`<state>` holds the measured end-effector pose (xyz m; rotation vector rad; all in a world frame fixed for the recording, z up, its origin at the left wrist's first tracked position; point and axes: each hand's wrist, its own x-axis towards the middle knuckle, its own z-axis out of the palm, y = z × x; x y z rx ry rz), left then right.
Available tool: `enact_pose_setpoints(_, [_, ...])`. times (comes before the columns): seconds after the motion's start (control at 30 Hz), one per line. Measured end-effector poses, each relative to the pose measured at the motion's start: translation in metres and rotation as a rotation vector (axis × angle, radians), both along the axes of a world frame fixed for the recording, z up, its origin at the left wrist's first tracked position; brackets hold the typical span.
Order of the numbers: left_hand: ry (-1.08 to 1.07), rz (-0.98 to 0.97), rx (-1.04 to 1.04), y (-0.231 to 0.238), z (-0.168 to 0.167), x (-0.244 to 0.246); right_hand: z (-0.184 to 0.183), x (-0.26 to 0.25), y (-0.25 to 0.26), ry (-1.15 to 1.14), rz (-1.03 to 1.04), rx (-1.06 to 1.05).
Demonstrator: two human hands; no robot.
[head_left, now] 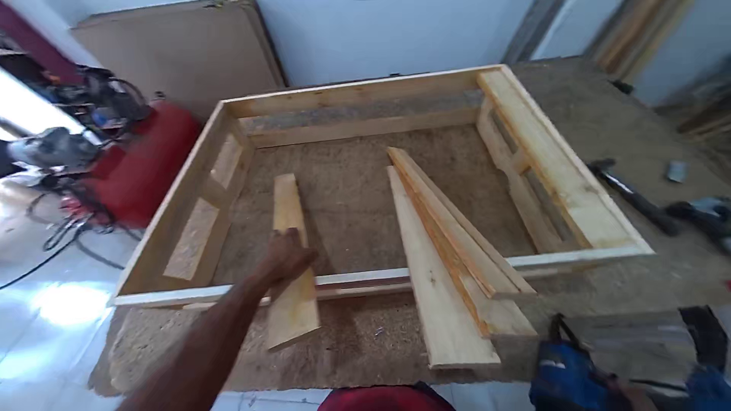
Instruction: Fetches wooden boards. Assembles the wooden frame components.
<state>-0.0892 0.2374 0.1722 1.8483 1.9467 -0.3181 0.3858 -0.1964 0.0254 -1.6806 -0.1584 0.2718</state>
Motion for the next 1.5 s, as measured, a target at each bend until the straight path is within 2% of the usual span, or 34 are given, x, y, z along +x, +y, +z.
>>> enact_pose_setpoints(0.1, [0.167, -0.173, 0.109, -0.010, 0.022, 0.007, -0.004, -0.007, 0.006, -0.034, -0.084, -0.034])
enact_pose_setpoints(0.17, [0.021, -0.334, 0.111, -0.035, 0.038, 0.050, 0.002, -0.018, 0.017, -0.081, -0.137, -0.066])
enact_pose_setpoints(0.23, [-0.298, -0.367, -0.074, -0.060, 0.035, 0.107, 0.009, -0.028, 0.027, -0.100, -0.148, -0.119])
enact_pose_setpoints(0.3, [-0.585, -0.229, -0.315, -0.068, 0.016, 0.161, 0.013, -0.034, 0.036, -0.112, -0.143, -0.166])
enact_pose_setpoints(0.4, [-0.823, 0.111, -0.419, -0.052, -0.012, 0.205, 0.014, -0.038, 0.040, -0.107, -0.143, -0.217])
enact_pose_setpoints(0.47, [-0.881, 0.204, -0.369, -0.045, 0.001, 0.198, 0.013, -0.037, 0.038, -0.100, -0.139, -0.217])
enact_pose_setpoints(0.6, [-0.827, 0.105, -0.259, -0.019, 0.065, 0.136, 0.000, -0.023, 0.021, -0.103, -0.143, -0.128])
enact_pose_setpoints(0.67, [-0.779, 0.125, -0.243, -0.009, 0.082, 0.106, -0.005, -0.014, 0.016, -0.077, -0.137, -0.084])
enact_pose_setpoints(0.8, [-0.932, 0.374, -0.226, -0.050, 0.073, 0.080, -0.023, 0.003, 0.006, -0.042, -0.027, -0.013])
enact_pose_setpoints(0.87, [-1.023, 0.432, -0.263, -0.070, 0.062, 0.076, -0.024, 0.002, 0.009, -0.039, -0.022, -0.013])
enact_pose_setpoints(1.0, [-1.073, 0.451, -0.308, -0.075, 0.050, 0.072, -0.027, -0.003, 0.016, -0.066, -0.058, -0.041])
enact_pose_setpoints(1.17, [-1.169, 0.534, -0.269, -0.070, 0.066, 0.076, 0.003, -0.027, 0.030, -0.127, -0.095, -0.086])
enact_pose_setpoints(1.5, [-1.270, 0.526, -0.289, -0.062, 0.082, 0.075, -0.009, -0.010, 0.016, -0.094, -0.071, -0.065])
